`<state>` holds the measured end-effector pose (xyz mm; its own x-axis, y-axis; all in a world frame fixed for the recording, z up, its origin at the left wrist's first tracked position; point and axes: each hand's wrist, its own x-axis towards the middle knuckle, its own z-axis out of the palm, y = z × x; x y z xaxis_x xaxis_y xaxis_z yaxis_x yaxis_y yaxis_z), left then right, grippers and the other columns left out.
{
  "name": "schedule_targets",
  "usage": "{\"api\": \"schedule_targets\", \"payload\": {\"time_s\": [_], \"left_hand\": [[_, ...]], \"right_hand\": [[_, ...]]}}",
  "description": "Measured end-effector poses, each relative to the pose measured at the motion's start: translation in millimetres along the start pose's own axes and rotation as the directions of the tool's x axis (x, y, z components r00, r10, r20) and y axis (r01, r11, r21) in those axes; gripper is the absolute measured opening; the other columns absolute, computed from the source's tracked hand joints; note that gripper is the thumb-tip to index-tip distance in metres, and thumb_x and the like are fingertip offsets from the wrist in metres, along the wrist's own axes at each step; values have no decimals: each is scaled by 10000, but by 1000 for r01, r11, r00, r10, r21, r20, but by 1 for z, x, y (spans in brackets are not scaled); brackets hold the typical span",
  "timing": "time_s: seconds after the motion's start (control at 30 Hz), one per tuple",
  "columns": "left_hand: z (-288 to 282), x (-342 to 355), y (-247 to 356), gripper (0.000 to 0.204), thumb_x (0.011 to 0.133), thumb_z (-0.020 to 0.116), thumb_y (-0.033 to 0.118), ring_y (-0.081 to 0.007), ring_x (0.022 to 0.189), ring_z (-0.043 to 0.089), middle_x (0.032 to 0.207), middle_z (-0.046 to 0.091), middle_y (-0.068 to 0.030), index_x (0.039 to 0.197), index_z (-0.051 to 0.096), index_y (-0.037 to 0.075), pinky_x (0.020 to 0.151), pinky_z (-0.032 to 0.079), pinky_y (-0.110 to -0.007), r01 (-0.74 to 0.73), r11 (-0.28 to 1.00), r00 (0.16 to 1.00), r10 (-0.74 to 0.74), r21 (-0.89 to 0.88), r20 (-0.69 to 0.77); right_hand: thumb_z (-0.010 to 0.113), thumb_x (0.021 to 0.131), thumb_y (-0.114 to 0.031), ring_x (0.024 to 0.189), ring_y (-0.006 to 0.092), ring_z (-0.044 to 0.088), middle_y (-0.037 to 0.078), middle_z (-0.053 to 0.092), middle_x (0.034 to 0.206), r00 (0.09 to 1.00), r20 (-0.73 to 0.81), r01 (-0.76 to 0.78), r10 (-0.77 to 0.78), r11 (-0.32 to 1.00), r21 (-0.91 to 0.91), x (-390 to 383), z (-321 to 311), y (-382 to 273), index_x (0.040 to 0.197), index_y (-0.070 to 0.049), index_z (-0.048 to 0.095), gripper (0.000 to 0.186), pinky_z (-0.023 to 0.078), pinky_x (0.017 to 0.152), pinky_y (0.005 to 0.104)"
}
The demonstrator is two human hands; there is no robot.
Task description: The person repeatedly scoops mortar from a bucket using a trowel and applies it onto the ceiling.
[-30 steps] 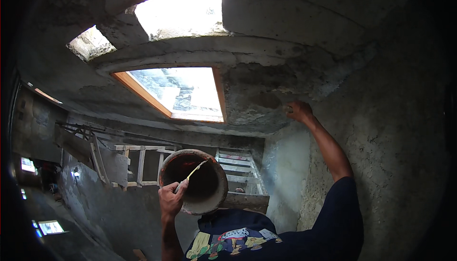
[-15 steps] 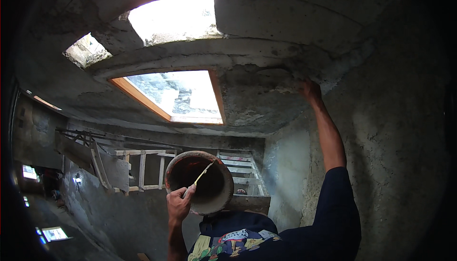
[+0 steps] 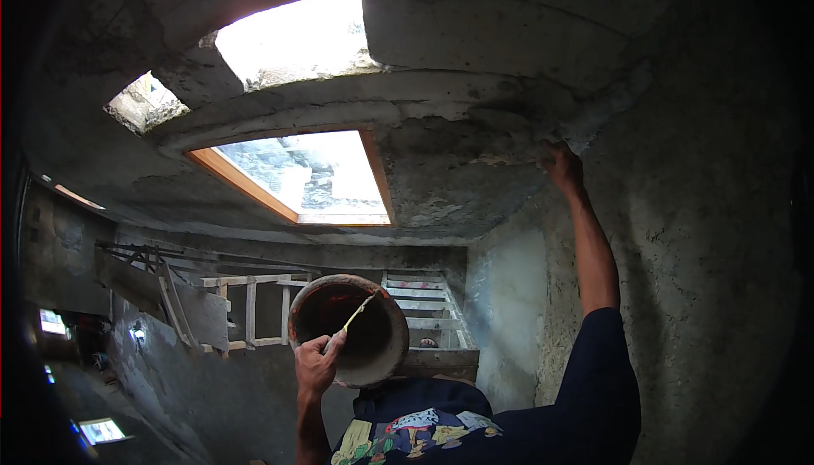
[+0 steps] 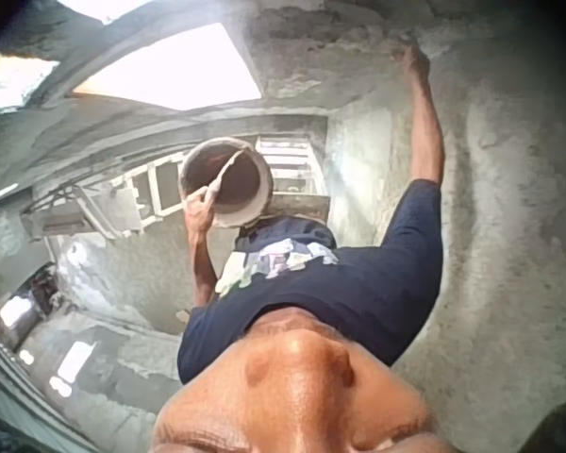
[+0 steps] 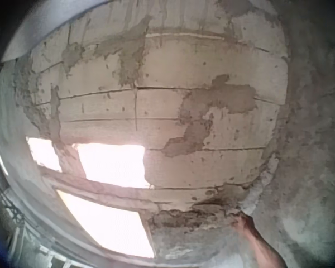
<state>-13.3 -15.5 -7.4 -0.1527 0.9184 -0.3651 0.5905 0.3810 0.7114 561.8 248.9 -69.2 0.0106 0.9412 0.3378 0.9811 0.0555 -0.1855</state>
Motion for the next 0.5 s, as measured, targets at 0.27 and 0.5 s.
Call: {"api": "schedule_targets", "payload": {"time_s": [0.27,0.5], "left_hand": [[1,-4,5,571,895,657,440,-75,507,321,508,314,-28,629,508,-42,453,266,-327,35,998,999,-35,-45,14],[5,-3,3,571,903,646,451,-76,516,318,522,311,-31,643,515,-40,455,267,-326,46,997,999,-45,-60,22]], "right_hand": [[742,773,-169,981,312,638,117,599,1115,995,69,61,-67,994,93,-41,47,-11,1213,-150,637,452,534,805,407],[711,775,-122,936,336,629,148,584,1044,994,51,102,-97,990,-95,-10,51,-14,1236,-137,605,473,527,770,445]]}}
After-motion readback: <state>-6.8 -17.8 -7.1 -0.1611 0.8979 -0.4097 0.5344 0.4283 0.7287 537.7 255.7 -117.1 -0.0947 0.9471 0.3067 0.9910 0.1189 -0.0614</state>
